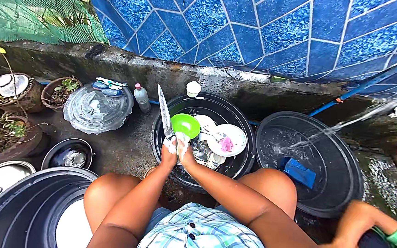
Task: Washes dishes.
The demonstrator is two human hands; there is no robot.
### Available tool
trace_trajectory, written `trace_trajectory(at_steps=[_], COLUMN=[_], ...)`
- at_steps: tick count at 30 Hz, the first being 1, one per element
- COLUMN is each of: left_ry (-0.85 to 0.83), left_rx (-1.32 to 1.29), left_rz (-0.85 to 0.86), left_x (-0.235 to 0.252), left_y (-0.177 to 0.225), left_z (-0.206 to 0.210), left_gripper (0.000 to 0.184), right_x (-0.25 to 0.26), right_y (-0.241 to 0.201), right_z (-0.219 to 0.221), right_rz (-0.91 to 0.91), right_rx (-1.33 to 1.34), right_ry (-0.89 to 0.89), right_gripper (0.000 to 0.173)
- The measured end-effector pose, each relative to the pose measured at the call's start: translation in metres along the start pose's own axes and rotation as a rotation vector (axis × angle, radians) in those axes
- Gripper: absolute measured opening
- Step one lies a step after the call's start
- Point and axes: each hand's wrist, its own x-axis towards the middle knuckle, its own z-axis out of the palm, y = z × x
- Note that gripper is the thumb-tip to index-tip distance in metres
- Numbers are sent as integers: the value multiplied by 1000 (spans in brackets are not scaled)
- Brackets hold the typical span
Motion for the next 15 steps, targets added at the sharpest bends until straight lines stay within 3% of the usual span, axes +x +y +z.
trace_trajectory(at_steps=[3,8,12,15], left_ry=[32,160,277,327], left_rx=[-59,-274,-385,-488], left_rz=[95,-146,-240,-259], left_x=[-9,-3,15,23], left_y=[-2,20,18,20], left_z=[6,9,2,-6], left_gripper=[39,27,38,36], right_x=[2,-5,-26,-32], right_y=[-6,14,26,19], right_z=[1,4,4,3], right_rz=[-29,-175,-21,240], right_rx=[-168,-172,-150,118], right_ry=[32,61,-31,-99], right_gripper=[36,34,46,41])
